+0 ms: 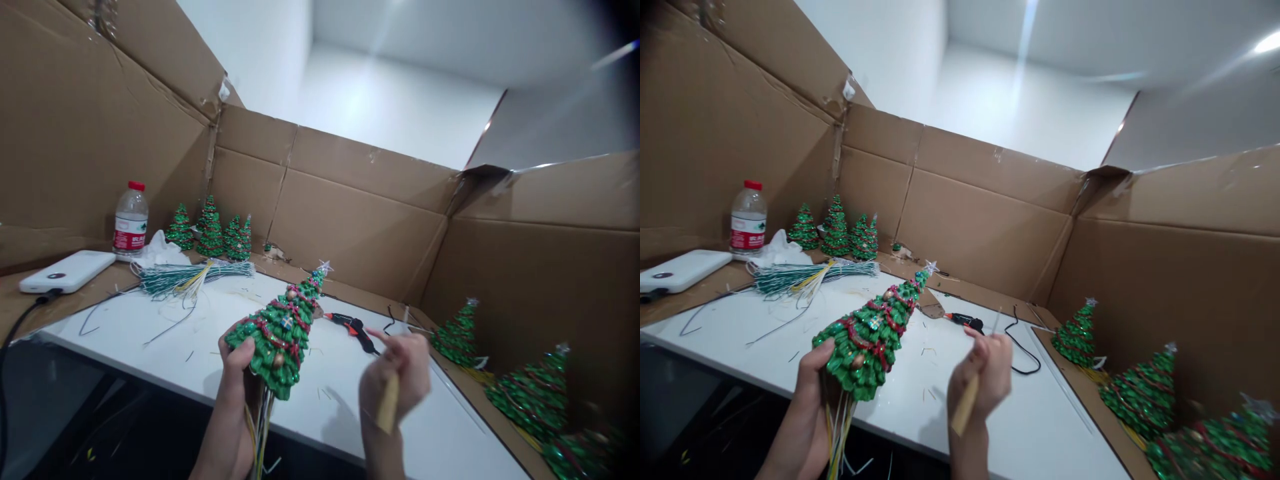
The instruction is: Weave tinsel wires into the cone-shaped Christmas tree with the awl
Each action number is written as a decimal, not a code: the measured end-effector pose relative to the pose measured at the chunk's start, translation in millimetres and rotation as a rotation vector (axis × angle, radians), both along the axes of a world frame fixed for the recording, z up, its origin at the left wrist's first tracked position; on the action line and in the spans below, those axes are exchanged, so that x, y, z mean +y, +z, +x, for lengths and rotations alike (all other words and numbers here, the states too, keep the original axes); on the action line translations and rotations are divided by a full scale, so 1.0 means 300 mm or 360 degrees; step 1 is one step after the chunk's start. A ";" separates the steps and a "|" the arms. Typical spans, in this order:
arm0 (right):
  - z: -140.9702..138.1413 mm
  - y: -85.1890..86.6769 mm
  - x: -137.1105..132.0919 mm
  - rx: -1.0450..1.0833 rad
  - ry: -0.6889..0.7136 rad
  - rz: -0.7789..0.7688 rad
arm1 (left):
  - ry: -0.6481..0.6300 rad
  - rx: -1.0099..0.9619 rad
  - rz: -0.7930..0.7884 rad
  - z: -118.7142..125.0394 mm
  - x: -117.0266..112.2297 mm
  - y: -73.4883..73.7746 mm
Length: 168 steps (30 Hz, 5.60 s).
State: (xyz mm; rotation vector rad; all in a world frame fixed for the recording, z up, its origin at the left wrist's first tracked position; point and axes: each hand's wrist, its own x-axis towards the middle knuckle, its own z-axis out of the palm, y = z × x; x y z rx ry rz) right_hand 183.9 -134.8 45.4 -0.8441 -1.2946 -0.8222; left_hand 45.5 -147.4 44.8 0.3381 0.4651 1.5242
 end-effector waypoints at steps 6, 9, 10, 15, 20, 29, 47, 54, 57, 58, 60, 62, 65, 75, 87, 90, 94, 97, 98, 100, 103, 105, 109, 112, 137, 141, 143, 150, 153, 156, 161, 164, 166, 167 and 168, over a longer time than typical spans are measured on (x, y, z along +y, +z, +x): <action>0.025 0.046 -0.101 0.0649 0.0517 -0.0008 | 0.0072 0.0002 -0.0049 -0.008 0.025 0.014; -0.043 0.042 -0.103 0.0416 0.0783 -0.0367 | 0.0095 -0.0004 -0.0011 -0.024 0.036 0.016; -0.067 0.037 -0.097 0.0285 0.0844 -0.0532 | 0.0101 -0.0007 -0.0002 -0.030 0.038 0.016; -0.146 0.012 -0.067 -0.0035 0.1047 -0.0925 | 0.0123 -0.0034 0.0014 -0.047 0.041 0.017; -0.146 0.002 -0.066 -0.0039 0.1106 -0.0946 | 0.0111 -0.0041 0.0028 -0.037 0.042 0.022; -0.138 0.004 -0.067 0.0026 0.1087 -0.0918 | 0.0118 0.0012 0.0100 -0.030 0.035 0.018; -0.132 0.011 -0.083 0.0079 0.1156 -0.0863 | 0.0142 -0.0044 0.0086 -0.024 0.030 0.009; -0.139 0.013 -0.092 0.0024 0.1090 -0.0887 | 0.0187 0.0021 0.0119 -0.013 0.024 0.009; -0.143 0.015 -0.094 -0.0037 0.1040 -0.0858 | 0.0206 0.0034 0.0138 -0.013 0.021 0.008; -0.143 0.016 -0.094 -0.0079 0.1014 -0.0842 | 0.0212 0.0039 0.0140 -0.013 0.020 0.006; -0.144 0.017 -0.092 -0.0168 0.0936 -0.0814 | 0.0212 0.0053 0.0141 -0.014 0.019 0.002; -0.148 0.015 -0.087 -0.0211 0.0844 -0.0801 | 0.0208 0.0071 0.0153 -0.013 0.017 -0.001; -0.157 0.004 -0.073 -0.0225 0.0726 -0.0720 | 0.0258 0.0085 0.0174 -0.011 0.013 0.000; -0.157 -0.020 -0.041 -0.0323 0.0687 -0.0489 | 0.0179 -0.0047 0.0019 -0.011 0.003 0.011; -0.142 0.008 -0.095 -0.0201 0.0966 -0.0618 | 0.0185 -0.0054 0.0023 -0.013 -0.012 0.042; -0.145 0.007 -0.093 -0.0202 0.0986 -0.0643 | 0.0156 -0.0072 0.0030 -0.017 -0.008 0.040; -0.143 0.007 -0.086 -0.0178 0.0992 -0.0630 | 0.0176 -0.0059 0.0039 -0.013 -0.004 0.040; -0.144 0.009 -0.086 -0.0167 0.1000 -0.0628 | 0.0173 -0.0032 0.0046 -0.012 -0.005 0.041; -0.145 0.010 -0.087 -0.0167 0.0993 -0.0632 | 0.0170 -0.0026 0.0041 -0.012 -0.005 0.039; -0.149 0.012 -0.091 -0.0158 0.0973 -0.0665 | 0.0167 -0.0019 0.0033 -0.013 -0.005 0.034; -0.153 0.018 -0.099 -0.0054 0.0951 -0.0758 | 0.0143 -0.0016 0.0060 -0.013 -0.002 0.023; -0.153 0.022 -0.103 0.0031 0.0942 -0.0807 | 0.0101 -0.0026 0.0093 -0.010 0.002 0.016; -0.147 0.023 -0.101 0.0057 0.0928 -0.0843 | 0.0091 -0.0052 0.0076 -0.004 0.010 0.011; -0.139 0.018 -0.090 -0.0017 0.0879 -0.0801 | 0.0089 -0.0032 0.0057 -0.001 0.012 0.018; -0.078 -0.010 -0.024 -0.0420 0.0446 -0.0285 | -0.0007 -0.0084 -0.0032 -0.028 0.014 0.041; -0.093 0.005 -0.048 -0.0366 0.0824 -0.0443 | 0.0023 -0.0087 -0.0037 -0.031 0.020 0.037; -0.109 0.008 -0.053 -0.0362 0.0922 -0.0488 | 0.0038 -0.0073 -0.0013 -0.033 0.021 0.037; -0.124 0.002 -0.050 -0.0370 0.0961 -0.0506 | 0.0066 -0.0038 0.0017 -0.032 0.011 0.045; -0.118 0.002 -0.052 -0.0358 0.0961 -0.0506 | 0.0074 -0.0059 -0.0041 -0.031 0.008 0.040; -0.115 0.003 -0.054 -0.0361 0.0949 -0.0514 | 0.0074 -0.0081 -0.0066 -0.031 0.004 0.034; -0.118 0.005 -0.053 -0.0378 0.0951 -0.0527 | 0.0082 -0.0035 -0.0012 -0.033 -0.001 0.031; -0.120 0.005 -0.049 -0.0381 0.0920 -0.0526 | 0.0041 -0.0024 0.0032 -0.032 0.001 0.027; -0.120 0.004 -0.045 -0.0379 0.0915 -0.0519 | 0.0035 -0.0029 0.0036 -0.031 0.004 0.023; -0.119 0.003 -0.044 -0.0383 0.0922 -0.0515 | 0.0038 -0.0030 0.0027 -0.030 0.005 0.022; -0.117 0.001 -0.042 -0.0387 0.0930 -0.0510 | 0.0035 -0.0030 0.0014 -0.029 0.006 0.021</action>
